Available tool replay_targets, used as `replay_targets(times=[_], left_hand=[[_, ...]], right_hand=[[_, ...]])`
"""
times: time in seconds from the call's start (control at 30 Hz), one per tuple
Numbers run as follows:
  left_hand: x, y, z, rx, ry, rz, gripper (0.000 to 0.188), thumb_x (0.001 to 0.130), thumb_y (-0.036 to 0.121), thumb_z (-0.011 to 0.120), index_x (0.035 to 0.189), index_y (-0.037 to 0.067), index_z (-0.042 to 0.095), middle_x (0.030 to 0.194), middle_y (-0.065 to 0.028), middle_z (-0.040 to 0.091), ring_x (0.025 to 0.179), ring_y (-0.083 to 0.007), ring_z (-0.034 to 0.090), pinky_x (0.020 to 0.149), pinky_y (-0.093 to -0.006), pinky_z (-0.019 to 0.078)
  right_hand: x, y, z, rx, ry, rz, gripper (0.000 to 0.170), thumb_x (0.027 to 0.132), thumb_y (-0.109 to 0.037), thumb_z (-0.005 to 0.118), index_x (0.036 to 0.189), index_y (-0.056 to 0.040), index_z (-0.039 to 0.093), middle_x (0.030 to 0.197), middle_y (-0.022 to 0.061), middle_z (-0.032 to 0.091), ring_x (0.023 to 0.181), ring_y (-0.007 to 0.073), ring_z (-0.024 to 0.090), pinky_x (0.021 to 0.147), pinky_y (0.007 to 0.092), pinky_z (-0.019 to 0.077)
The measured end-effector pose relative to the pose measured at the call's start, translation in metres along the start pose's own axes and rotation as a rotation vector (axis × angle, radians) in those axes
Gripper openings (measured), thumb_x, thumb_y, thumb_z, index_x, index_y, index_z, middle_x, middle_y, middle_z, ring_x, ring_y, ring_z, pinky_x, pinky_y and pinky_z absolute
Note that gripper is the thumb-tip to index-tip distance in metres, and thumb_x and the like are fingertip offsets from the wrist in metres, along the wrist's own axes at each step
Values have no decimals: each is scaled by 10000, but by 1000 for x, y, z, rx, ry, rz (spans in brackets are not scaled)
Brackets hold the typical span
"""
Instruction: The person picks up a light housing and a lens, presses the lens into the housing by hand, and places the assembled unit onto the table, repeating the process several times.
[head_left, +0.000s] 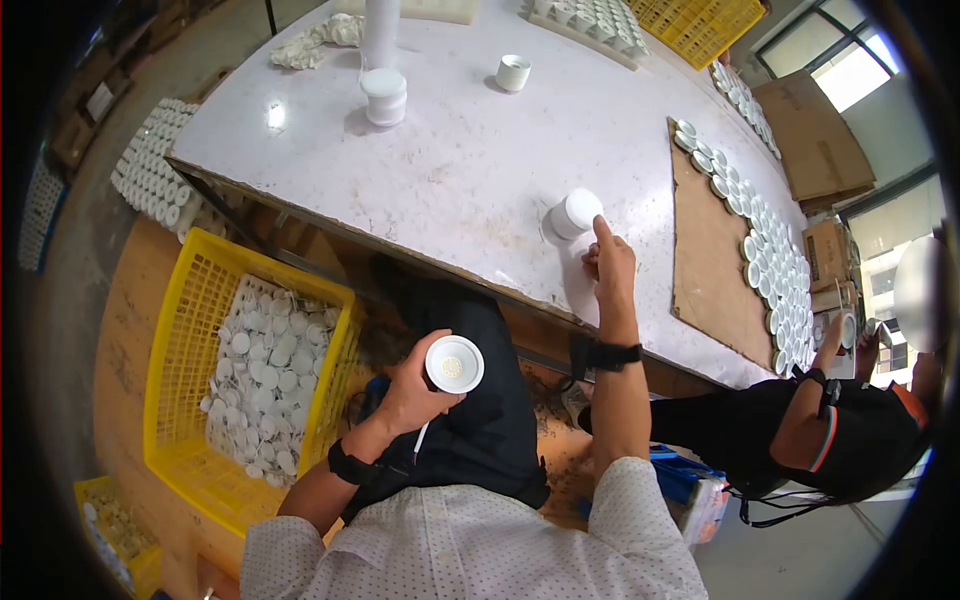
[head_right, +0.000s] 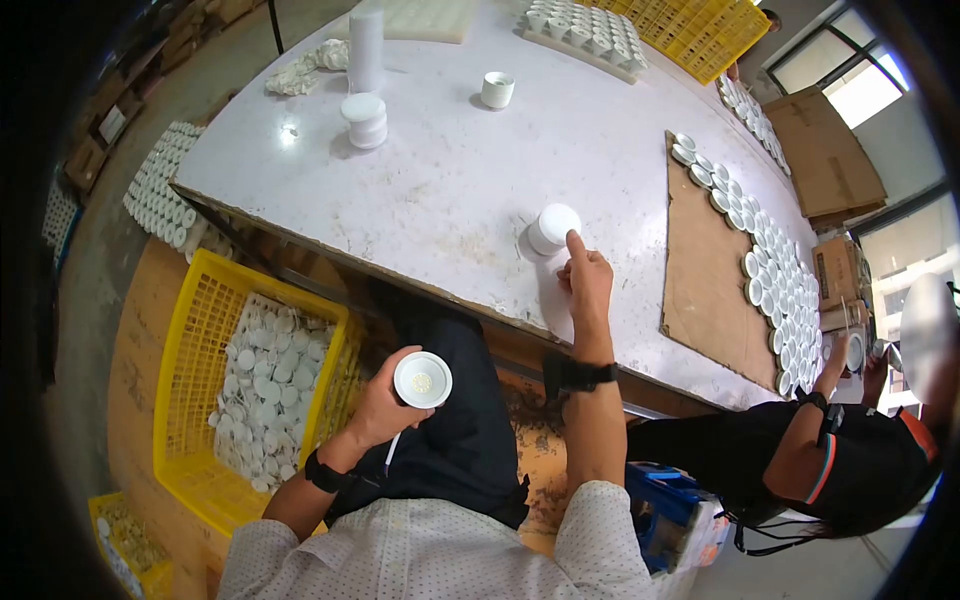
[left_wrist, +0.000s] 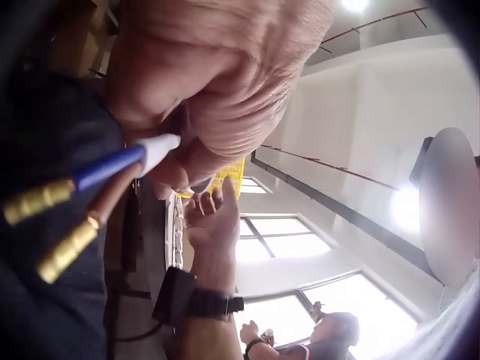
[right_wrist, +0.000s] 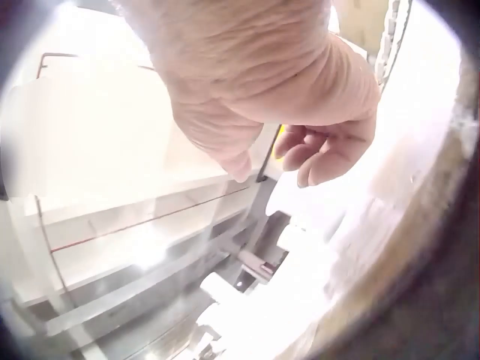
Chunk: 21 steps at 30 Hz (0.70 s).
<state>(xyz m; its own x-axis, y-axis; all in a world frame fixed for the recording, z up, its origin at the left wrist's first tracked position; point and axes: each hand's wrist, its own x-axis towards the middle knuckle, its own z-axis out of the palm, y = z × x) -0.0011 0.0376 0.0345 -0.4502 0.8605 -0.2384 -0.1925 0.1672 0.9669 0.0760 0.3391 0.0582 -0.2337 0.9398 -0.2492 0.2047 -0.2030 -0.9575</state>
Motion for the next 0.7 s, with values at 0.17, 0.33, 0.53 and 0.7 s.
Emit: replay_targets(times=[0.17,0.33,0.53,0.7], left_hand=[[-1,-21,1,-17,28,93,717,630,-80,679,1256,54,356,1032,-90,537,778,-129,569,575,-243,497],[-4,-21,1,-67,51,53,719,639,-114,654,1269,71,359,992,-82,565,705,-122,576,542,-233,485],[-2,-15,1,-65,36,70,718,645,-112,648,1273,58,345,997,-94,568,726,-133,591,518,-234,486],[9,-9,3,-97,-4,40,665,681,-103,611,1268,47,337,984,-99,575,753,-142,605,496,-221,475]], right_hand=[[13,-4,7,-2,-39,40,356,781,-334,640,691,-16,509,574,33,475,485,119,474,417,225,378],[10,2,-1,45,-60,31,313,804,-291,611,686,-19,513,580,32,489,481,119,485,419,221,394],[-29,15,-21,232,-153,-30,205,865,-229,547,800,-36,515,680,38,537,655,149,610,491,187,424],[-82,28,-15,377,-390,97,151,900,-138,483,932,2,528,834,93,609,826,203,638,555,197,487]])
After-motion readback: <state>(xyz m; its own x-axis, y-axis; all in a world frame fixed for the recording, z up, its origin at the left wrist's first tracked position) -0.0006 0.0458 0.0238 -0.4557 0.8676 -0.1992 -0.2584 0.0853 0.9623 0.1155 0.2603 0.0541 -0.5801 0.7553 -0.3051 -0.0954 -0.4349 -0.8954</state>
